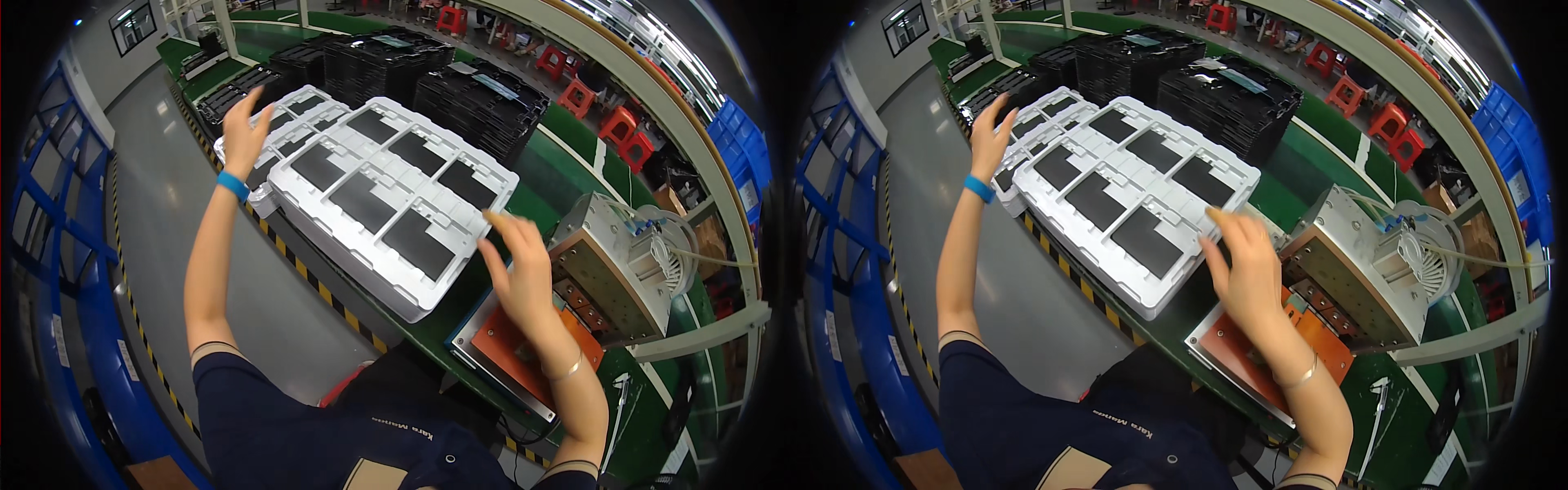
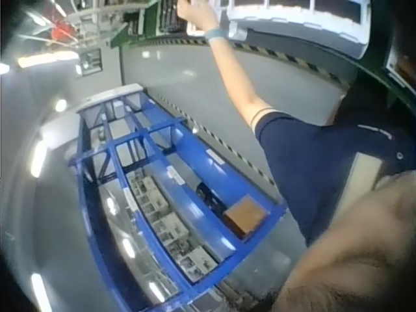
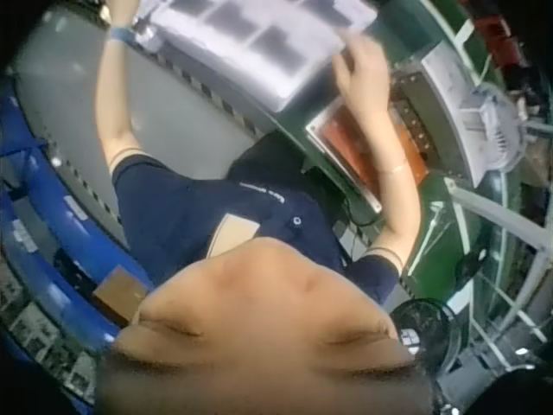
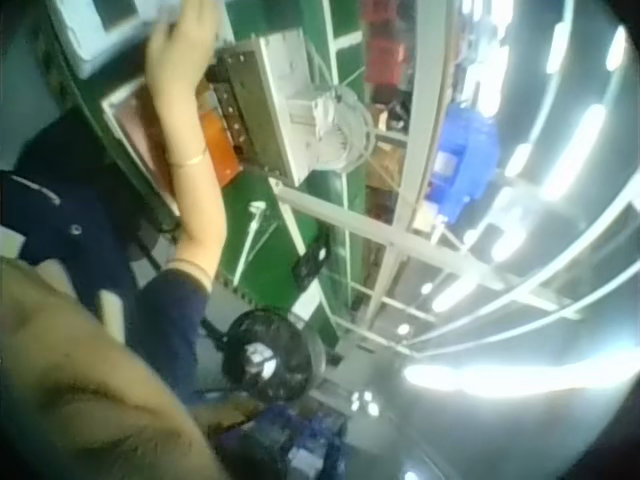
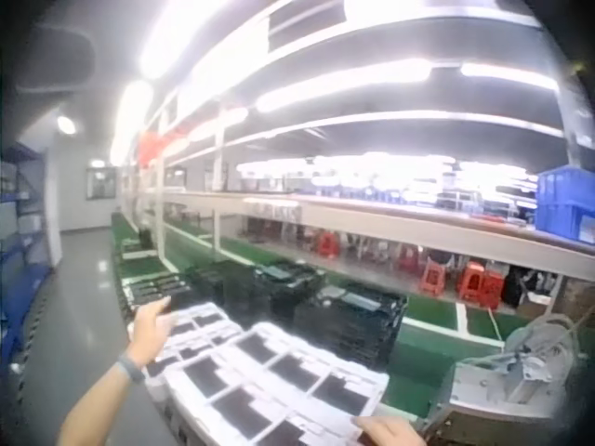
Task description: The person repeatedly picks up small black rectangular components from a white tray, places them into a press machine, and operates the press. After pressing, the person removes the component and places it back into the tray. This cycle is repeated multiple times throughout the video.
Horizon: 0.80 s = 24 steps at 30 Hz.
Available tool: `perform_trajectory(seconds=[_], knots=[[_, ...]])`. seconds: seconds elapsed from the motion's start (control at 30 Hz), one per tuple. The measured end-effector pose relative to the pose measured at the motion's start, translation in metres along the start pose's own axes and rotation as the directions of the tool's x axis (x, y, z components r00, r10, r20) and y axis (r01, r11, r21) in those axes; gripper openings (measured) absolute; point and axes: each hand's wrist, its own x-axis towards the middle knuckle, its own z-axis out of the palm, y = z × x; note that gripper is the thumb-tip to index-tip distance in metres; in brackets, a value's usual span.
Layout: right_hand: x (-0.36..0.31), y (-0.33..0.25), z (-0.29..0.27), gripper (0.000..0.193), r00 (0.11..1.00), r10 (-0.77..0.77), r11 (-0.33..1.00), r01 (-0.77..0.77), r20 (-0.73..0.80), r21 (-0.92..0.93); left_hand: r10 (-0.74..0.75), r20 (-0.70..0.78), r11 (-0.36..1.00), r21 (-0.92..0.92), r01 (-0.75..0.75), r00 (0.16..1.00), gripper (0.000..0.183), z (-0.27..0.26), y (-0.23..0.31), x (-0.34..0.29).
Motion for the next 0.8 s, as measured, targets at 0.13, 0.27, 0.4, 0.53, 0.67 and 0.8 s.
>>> perform_trajectory(seconds=[0.13, 0.27, 0.4, 0.53, 0.67, 0.8], knots=[[0.040, 0.037, 0.029, 0.041, 0.987, 0.130, 0.956, -0.100, 0.093, -0.275, 0.395, 0.317, 0.911, -0.261, -0.321, 0.862, 0.017, 0.047, 0.106, 0.041], [0.067, 0.051, 0.053, 0.058, 0.935, 0.304, 0.873, -0.196, 0.184, -0.447, 0.471, 0.440, 0.882, -0.229, -0.412, 0.764, 0.016, 0.113, 0.120, 0.042], [0.089, 0.055, 0.060, 0.064, 0.825, 0.484, 0.839, -0.342, 0.294, -0.423, 0.474, 0.543, 0.876, -0.214, -0.432, 0.693, 0.027, 0.143, 0.117, 0.043], [0.103, 0.063, 0.048, 0.054, 0.774, 0.512, 0.858, -0.444, 0.371, -0.258, 0.407, 0.555, 0.907, -0.153, -0.391, 0.725, 0.043, 0.148, 0.122, 0.044], [0.088, 0.070, 0.055, 0.035, 0.948, 0.295, 0.952, -0.302, 0.118, 0.053, 0.515, 0.331, 0.852, -0.098, -0.514, 0.790, 0.044, 0.145, 0.128, 0.048], [0.073, 0.020, 0.021, 0.022, 0.984, 0.156, 0.968, -0.135, -0.087, 0.214, 0.550, 0.171, 0.835, -0.136, -0.533, 0.818, 0.038, 0.118, 0.138, 0.056]])
